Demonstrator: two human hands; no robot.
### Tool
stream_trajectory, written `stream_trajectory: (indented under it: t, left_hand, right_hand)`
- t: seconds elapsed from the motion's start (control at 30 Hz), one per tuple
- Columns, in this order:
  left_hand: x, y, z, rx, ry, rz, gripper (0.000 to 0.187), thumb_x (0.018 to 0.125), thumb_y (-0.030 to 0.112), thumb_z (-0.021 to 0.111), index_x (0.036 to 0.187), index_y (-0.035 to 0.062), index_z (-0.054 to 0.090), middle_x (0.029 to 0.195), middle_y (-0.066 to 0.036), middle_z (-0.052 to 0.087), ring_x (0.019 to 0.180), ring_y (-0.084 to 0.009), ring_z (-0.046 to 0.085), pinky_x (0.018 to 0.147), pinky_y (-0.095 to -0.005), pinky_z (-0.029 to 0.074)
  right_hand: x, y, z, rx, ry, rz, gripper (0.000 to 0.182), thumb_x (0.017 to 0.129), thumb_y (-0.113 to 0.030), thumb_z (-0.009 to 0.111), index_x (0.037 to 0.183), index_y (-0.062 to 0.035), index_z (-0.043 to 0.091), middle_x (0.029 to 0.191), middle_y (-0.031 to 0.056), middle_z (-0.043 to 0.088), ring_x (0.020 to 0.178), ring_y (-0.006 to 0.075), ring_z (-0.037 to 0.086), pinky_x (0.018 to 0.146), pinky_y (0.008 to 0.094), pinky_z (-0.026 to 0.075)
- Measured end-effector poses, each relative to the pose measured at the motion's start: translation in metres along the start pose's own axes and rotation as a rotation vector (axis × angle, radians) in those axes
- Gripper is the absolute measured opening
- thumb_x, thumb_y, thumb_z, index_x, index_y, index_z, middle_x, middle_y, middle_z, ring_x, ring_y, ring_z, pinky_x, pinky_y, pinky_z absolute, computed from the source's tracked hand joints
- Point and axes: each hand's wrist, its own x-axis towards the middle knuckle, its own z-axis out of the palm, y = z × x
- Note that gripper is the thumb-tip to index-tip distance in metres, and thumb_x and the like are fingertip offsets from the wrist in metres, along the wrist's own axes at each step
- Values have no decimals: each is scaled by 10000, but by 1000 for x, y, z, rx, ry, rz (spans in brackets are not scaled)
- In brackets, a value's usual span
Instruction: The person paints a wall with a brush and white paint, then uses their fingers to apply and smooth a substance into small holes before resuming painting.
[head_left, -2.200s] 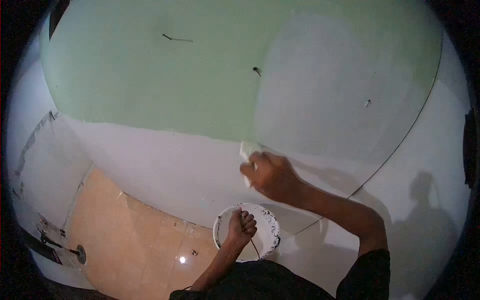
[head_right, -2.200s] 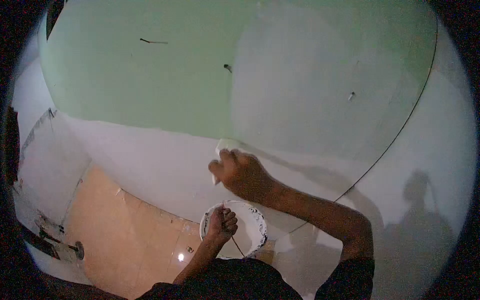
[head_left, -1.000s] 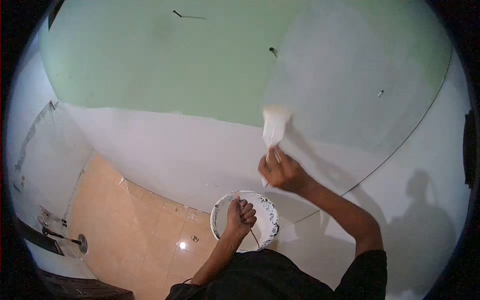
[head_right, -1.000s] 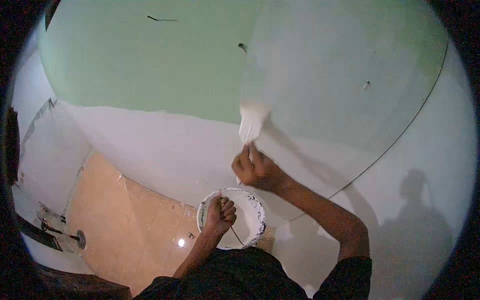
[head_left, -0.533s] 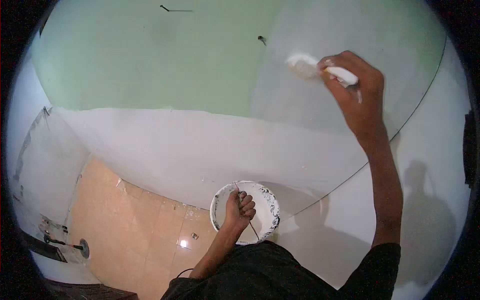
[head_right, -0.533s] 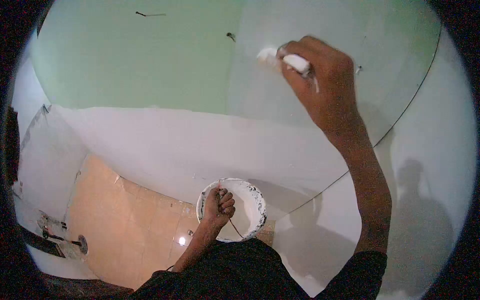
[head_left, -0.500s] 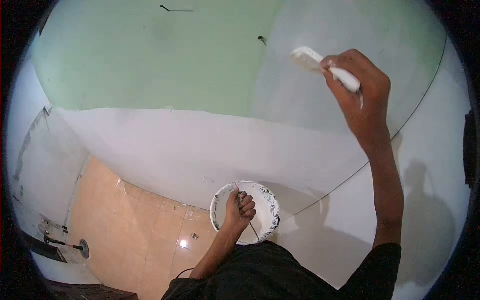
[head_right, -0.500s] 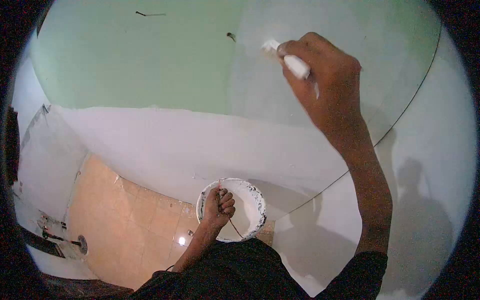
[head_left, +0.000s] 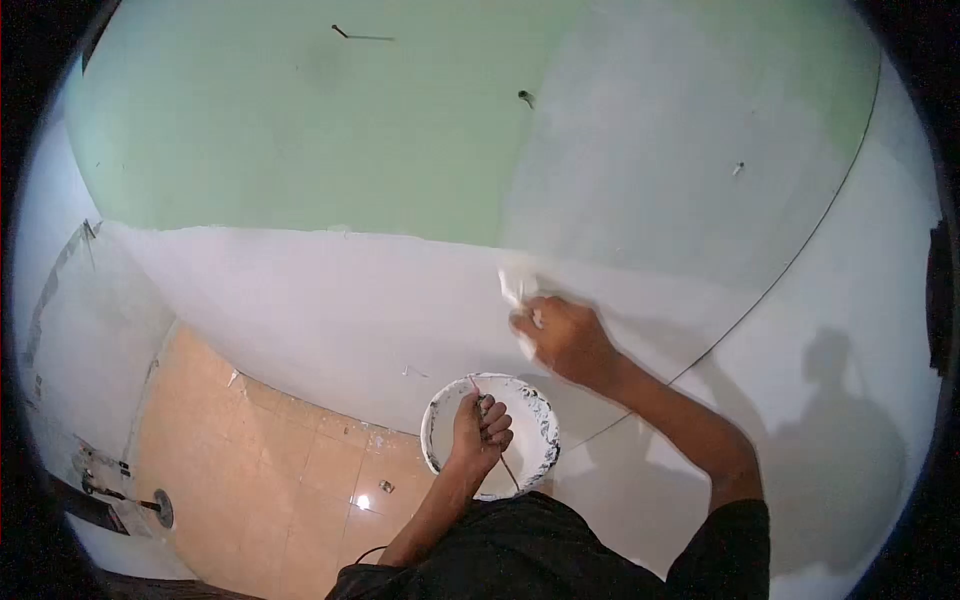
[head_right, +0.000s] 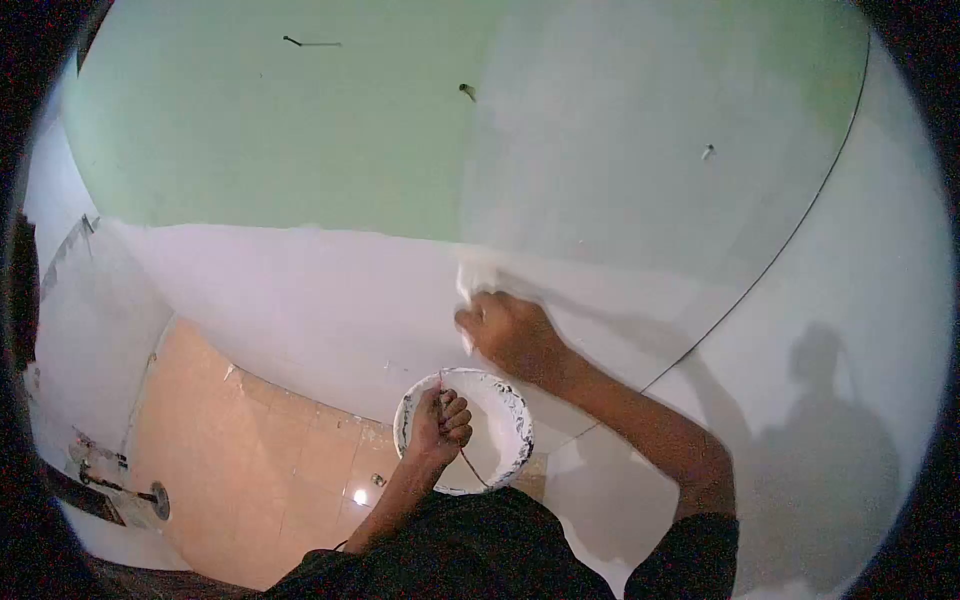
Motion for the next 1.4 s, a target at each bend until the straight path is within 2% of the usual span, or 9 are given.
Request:
stream_trajectory:
  t: [0.07,0.27,0.5,0.73,0.8,1.0,1.07,1.27,1.4]
  left_hand:
    - [1,0,-3,-12,15,-28,352,978,380,472,708,158,435,547,49,266,449,-92,256,373,-241,208]
    - [2,0,3,-29,49,-15,346,972,364,484,701,153,444,535,47,255,416,-85,212,360,-234,177]
    - [-1,-2,5,-44,12,-10,351,974,368,479,696,156,447,531,46,250,416,-85,218,357,-232,181]
    - [5,-2,4,-32,59,-7,371,983,385,461,695,155,428,530,43,254,422,-91,241,361,-234,195]
    - [6,-3,2,12,43,-1,380,983,387,462,685,156,416,532,44,254,432,-94,253,365,-235,201]
    - [12,0,-2,-6,17,-43,399,979,392,468,664,155,405,538,42,253,440,-106,251,376,-256,212]
    - [11,-2,-2,-4,53,-49,409,976,400,475,656,153,408,538,39,253,441,-108,244,381,-267,211]
    - [14,1,-6,-9,-12,-76,390,980,396,465,680,152,414,540,40,245,441,-102,239,385,-260,195]
    - [17,-1,-11,43,13,-54,390,978,418,455,693,161,386,538,53,218,437,-87,194,380,-249,158]
  right_hand:
    - [40,31,-45,76,250,-54,171,756,-89,664,927,-84,668,800,106,594,697,237,631,599,385,546]
    - [87,41,-138,-168,443,-72,241,697,-17,716,932,-47,670,781,91,600,660,195,625,561,332,531]
    - [16,21,17,-572,249,-279,141,772,-106,632,884,-25,600,977,217,635,882,277,666,697,329,581]
    - [4,-12,29,-184,170,-200,174,731,-76,648,903,-62,624,947,152,632,863,246,667,707,313,572]
    - [16,-5,0,133,14,24,261,674,-44,685,931,-77,650,938,105,634,849,232,668,665,335,567]
    - [81,45,-85,139,291,34,120,783,10,696,893,11,647,808,121,653,681,245,649,582,336,503]
    - [95,49,-110,105,382,26,285,699,-3,727,975,-39,668,809,84,618,642,213,621,591,359,507]
    - [74,11,-120,-95,537,-31,297,684,-10,746,970,-37,671,889,89,651,745,208,671,646,347,557]
    - [48,15,-100,110,509,67,257,706,-14,735,955,-46,686,960,107,662,885,226,691,719,337,590]
